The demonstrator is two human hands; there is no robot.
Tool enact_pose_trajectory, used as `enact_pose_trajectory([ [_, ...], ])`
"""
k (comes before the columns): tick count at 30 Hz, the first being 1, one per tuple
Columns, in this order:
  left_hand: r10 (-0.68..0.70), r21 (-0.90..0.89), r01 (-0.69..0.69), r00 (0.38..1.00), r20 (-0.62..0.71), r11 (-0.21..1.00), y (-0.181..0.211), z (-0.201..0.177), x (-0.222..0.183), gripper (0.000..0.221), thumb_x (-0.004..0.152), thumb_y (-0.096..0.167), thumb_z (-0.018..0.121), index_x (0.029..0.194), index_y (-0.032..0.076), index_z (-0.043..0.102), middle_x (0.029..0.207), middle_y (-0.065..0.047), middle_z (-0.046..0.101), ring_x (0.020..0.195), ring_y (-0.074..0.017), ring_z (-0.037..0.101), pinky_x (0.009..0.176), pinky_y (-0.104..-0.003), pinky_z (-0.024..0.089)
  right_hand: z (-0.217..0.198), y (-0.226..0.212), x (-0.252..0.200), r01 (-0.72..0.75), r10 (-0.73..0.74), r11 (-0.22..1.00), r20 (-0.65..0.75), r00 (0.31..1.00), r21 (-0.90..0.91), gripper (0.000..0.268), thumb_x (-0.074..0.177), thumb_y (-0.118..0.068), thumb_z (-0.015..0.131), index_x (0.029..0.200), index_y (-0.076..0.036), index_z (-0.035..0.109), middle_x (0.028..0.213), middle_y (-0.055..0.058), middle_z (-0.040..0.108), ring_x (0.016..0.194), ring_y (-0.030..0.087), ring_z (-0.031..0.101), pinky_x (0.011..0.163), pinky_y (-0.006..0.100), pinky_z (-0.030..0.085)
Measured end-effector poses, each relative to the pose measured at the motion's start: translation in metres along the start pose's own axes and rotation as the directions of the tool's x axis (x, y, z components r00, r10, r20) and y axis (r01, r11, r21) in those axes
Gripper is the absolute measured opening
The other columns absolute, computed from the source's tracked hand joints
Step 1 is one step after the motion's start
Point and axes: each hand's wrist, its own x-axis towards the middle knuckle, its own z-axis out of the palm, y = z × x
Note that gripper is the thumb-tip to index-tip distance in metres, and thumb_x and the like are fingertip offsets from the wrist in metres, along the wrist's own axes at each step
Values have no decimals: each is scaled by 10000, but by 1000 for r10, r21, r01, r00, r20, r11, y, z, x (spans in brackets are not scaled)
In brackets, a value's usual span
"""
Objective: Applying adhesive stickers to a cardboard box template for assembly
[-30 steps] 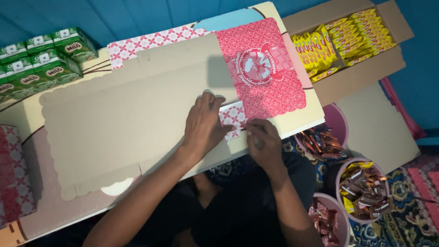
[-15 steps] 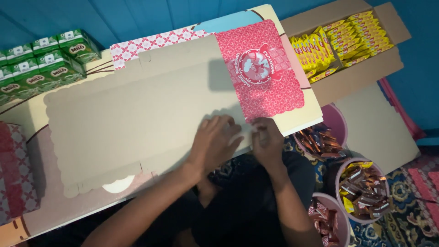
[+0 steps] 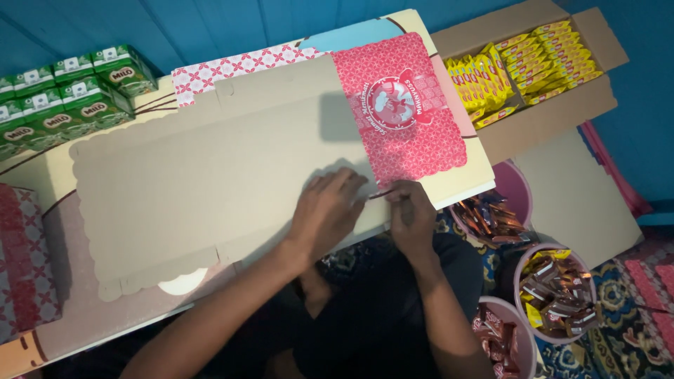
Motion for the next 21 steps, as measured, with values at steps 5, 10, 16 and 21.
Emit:
enact_pose_trajectory([
  [5,-64,91,65,998,-14,994,-14,2,18,369,831,253,763,1170,141,668,1081,-61,620,992,-310,645,815,-435,496,2,-7,-1,-6,6,1000,27,1000,-25,180,854,96,607,887,-37,724,973,128,712,927,362,709,844,437,551],
  [10,-139,87,134,989,58,987,-29,8,25,436,821,273,785,1209,123,654,1148,-85,601,1041,-327,613,835,-452,486,5,0,-4,3,2,995,49,999,-96,268,835,42,599,963,-83,798,1038,117,713,875,319,711,822,415,572],
  [16,-167,74,162,983,71,984,-38,16,23,458,814,270,799,1220,110,658,1159,-98,600,1075,-325,586,847,-446,475,6,3,-5,-25,31,996,60,998,-86,339,849,31,576,1030,-111,826,1036,121,714,825,308,711,803,409,578],
  [21,-96,88,98,995,-36,991,-27,6,10,552,816,378,793,1271,119,619,1192,-91,591,1136,-312,583,886,-441,476,4,-2,0,-28,29,998,23,999,-57,234,880,-11,600,1002,-94,781,991,90,705,888,322,722,829,415,568],
])
